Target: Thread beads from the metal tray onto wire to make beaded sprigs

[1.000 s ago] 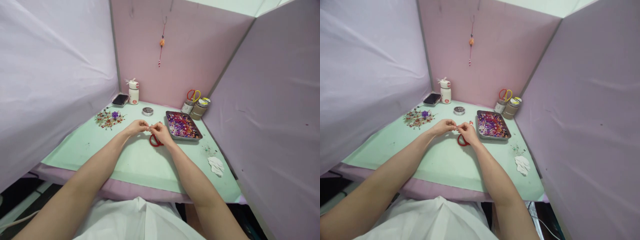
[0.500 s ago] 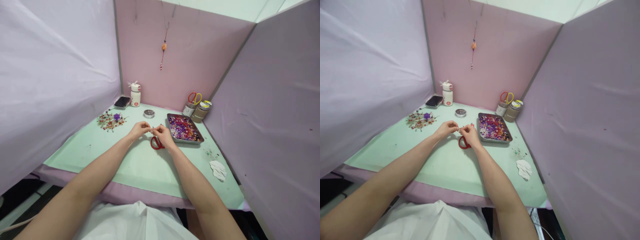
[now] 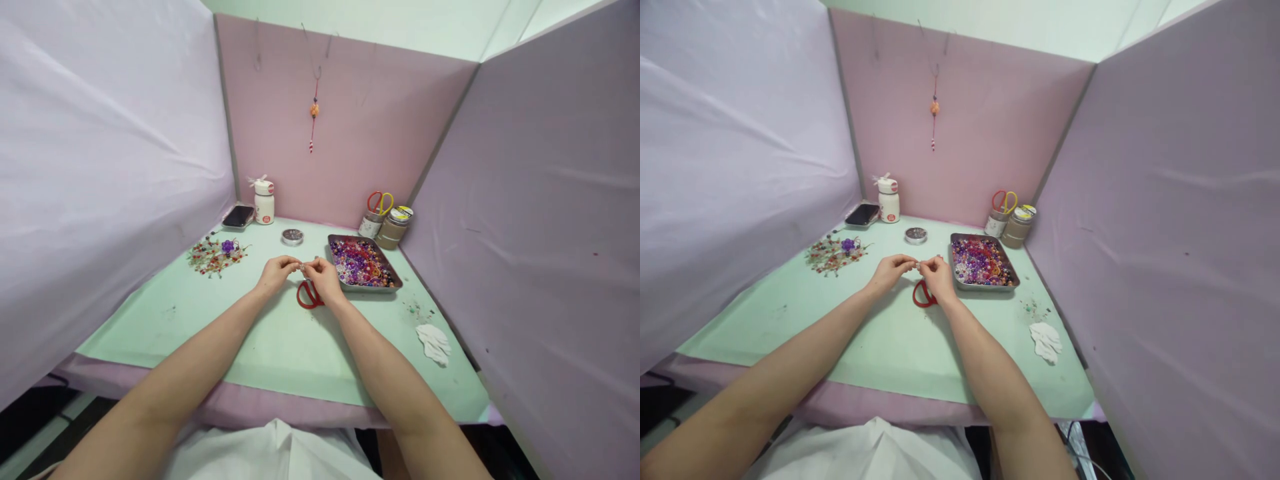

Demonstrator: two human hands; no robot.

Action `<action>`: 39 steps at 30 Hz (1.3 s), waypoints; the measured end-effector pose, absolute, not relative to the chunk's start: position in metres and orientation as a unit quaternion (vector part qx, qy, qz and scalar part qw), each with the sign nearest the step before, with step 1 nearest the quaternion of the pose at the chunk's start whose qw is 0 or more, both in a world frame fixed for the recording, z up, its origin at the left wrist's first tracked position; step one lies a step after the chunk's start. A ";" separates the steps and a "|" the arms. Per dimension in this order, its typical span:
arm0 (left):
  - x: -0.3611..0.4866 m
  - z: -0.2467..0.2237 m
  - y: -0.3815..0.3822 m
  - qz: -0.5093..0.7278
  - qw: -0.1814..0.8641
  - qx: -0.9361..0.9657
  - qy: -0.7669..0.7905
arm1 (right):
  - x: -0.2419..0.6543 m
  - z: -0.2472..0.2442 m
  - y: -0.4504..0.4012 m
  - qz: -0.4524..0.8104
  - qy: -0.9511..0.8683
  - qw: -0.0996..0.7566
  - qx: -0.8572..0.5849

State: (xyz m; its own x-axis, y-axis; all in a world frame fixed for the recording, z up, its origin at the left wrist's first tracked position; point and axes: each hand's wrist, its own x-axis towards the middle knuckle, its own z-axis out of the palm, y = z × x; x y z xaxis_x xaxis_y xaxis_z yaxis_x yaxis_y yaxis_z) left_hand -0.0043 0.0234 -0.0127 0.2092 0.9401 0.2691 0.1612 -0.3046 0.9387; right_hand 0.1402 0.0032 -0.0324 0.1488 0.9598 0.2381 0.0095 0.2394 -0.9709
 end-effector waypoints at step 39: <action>-0.009 -0.010 0.017 0.434 0.219 0.769 0.415 | 0.139 -0.031 0.001 0.385 -0.544 0.580 -0.468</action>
State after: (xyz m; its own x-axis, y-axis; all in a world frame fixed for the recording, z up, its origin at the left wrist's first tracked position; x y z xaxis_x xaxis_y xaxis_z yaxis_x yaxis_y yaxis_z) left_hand -0.0087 0.0175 -0.0096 0.2776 0.8288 0.4858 0.4487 -0.5590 0.6973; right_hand 0.1385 0.0008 -0.0313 0.1115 0.9561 0.2710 0.0632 0.2653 -0.9621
